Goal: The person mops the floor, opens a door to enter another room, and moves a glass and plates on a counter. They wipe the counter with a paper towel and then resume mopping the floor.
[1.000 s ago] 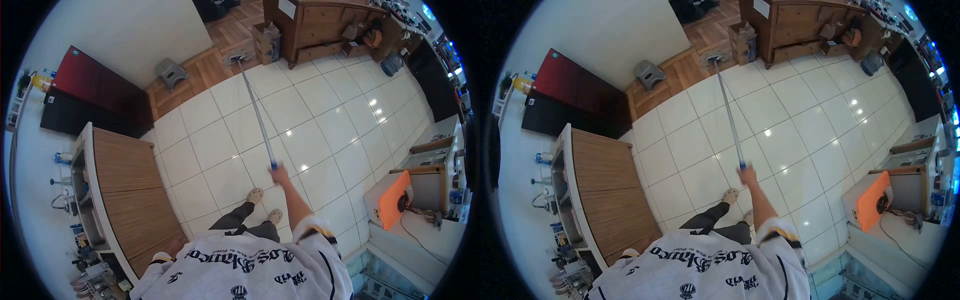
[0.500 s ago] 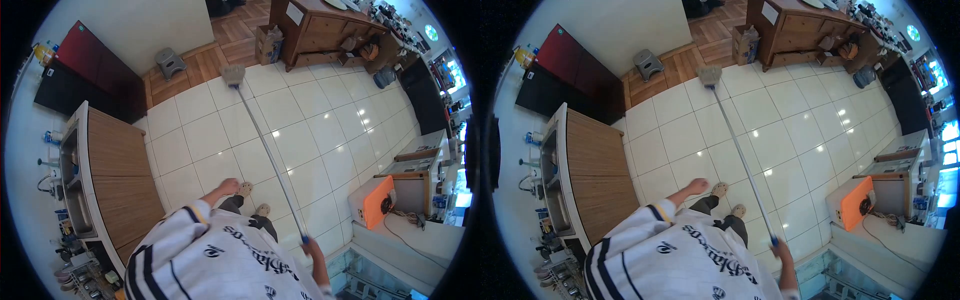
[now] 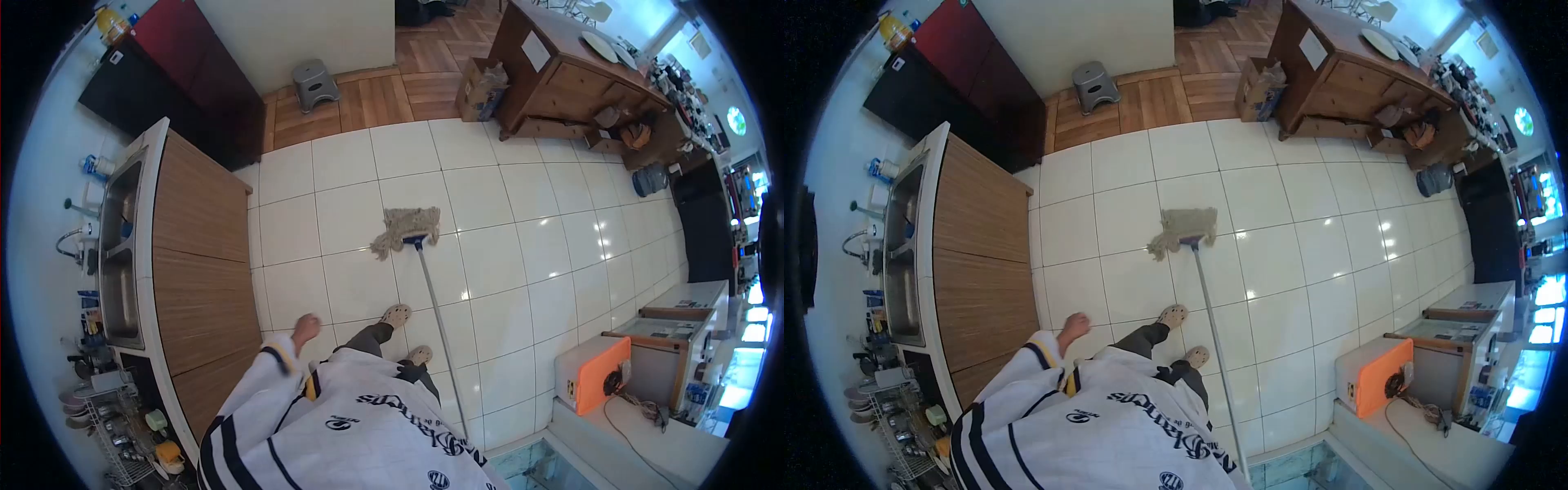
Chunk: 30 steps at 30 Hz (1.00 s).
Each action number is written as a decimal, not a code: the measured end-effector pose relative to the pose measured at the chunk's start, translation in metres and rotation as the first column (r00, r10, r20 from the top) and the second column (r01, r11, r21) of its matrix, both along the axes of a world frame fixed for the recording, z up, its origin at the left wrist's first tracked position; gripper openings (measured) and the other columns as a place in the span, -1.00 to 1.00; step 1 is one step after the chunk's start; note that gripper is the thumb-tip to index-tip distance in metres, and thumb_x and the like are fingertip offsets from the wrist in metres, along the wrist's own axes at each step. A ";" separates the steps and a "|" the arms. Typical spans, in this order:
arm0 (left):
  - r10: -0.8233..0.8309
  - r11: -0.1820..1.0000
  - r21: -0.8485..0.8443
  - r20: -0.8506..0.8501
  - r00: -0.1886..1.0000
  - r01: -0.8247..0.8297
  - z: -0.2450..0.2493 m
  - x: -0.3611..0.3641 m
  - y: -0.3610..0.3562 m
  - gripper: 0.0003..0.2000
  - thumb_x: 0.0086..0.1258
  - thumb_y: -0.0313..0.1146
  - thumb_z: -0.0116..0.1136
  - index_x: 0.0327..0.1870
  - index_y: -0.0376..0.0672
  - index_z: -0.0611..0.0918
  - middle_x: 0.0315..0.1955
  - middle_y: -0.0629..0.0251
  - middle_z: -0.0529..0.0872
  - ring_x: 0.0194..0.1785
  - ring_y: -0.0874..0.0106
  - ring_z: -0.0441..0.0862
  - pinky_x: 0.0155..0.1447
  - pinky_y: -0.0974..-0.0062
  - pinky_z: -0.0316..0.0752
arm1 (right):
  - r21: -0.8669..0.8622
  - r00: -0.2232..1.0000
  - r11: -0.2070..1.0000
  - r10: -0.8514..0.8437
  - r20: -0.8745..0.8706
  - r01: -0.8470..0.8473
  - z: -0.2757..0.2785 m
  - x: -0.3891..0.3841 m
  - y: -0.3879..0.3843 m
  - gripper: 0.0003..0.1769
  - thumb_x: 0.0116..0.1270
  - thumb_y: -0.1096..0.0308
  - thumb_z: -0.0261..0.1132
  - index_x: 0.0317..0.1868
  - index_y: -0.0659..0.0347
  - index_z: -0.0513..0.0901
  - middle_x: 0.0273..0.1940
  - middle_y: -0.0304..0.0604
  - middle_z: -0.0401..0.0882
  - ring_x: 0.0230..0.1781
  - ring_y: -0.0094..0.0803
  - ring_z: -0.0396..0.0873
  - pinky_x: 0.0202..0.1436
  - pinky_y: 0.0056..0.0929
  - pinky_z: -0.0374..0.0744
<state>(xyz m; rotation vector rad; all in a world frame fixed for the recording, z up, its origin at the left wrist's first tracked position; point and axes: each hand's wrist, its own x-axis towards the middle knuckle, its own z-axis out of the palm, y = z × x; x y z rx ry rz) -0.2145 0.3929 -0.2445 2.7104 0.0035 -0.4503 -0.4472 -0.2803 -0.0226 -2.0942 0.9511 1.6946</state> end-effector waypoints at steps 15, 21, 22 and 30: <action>0.703 0.299 -0.256 -0.592 0.394 -0.919 0.105 -0.091 -0.023 -0.76 0.28 -0.19 0.07 -0.17 -0.14 0.53 -0.44 0.30 0.64 -0.42 0.52 0.59 -0.42 0.57 0.40 | 0.504 0.658 0.825 -0.233 0.716 -0.257 -0.039 0.480 0.344 -0.58 0.19 0.05 0.23 -0.46 0.31 0.44 -0.70 -0.09 0.47 -0.76 -0.32 0.50 -0.69 -0.30 0.49; 0.616 0.486 -0.544 -0.342 0.710 -0.684 0.107 -0.006 -0.037 -0.83 0.27 -0.32 0.09 -0.24 -0.21 0.56 -0.49 0.31 0.63 -0.44 0.55 0.58 -0.41 0.59 0.46 | 0.404 0.547 0.756 -0.073 0.834 -0.515 -0.017 0.430 0.365 -0.60 0.12 0.23 0.21 -0.20 0.44 0.44 -0.53 0.06 0.57 -0.67 -0.20 0.58 -0.61 -0.25 0.53; 0.499 0.550 -0.627 -0.283 0.819 -0.551 0.058 0.007 -0.031 -0.83 0.26 -0.33 0.06 -0.25 -0.24 0.57 -0.48 0.20 0.64 -0.41 0.39 0.62 -0.34 0.46 0.49 | 0.360 0.517 0.739 -0.018 0.856 -0.570 -0.022 0.415 0.325 -0.58 0.13 0.21 0.22 -0.15 0.41 0.43 -0.55 0.03 0.56 -0.68 -0.23 0.57 -0.61 -0.27 0.52; -0.388 0.769 -0.442 0.250 0.887 0.461 0.202 0.165 -0.300 -0.28 0.10 -0.16 0.25 0.30 -0.19 0.24 0.24 0.01 0.29 0.30 0.09 0.23 0.33 0.21 0.17 | 0.038 0.678 0.942 0.212 0.704 -0.334 0.240 0.219 0.015 -0.62 -0.10 0.16 0.42 -0.32 0.24 0.58 -0.62 -0.14 0.45 -0.59 -0.42 0.44 -0.43 -0.37 0.44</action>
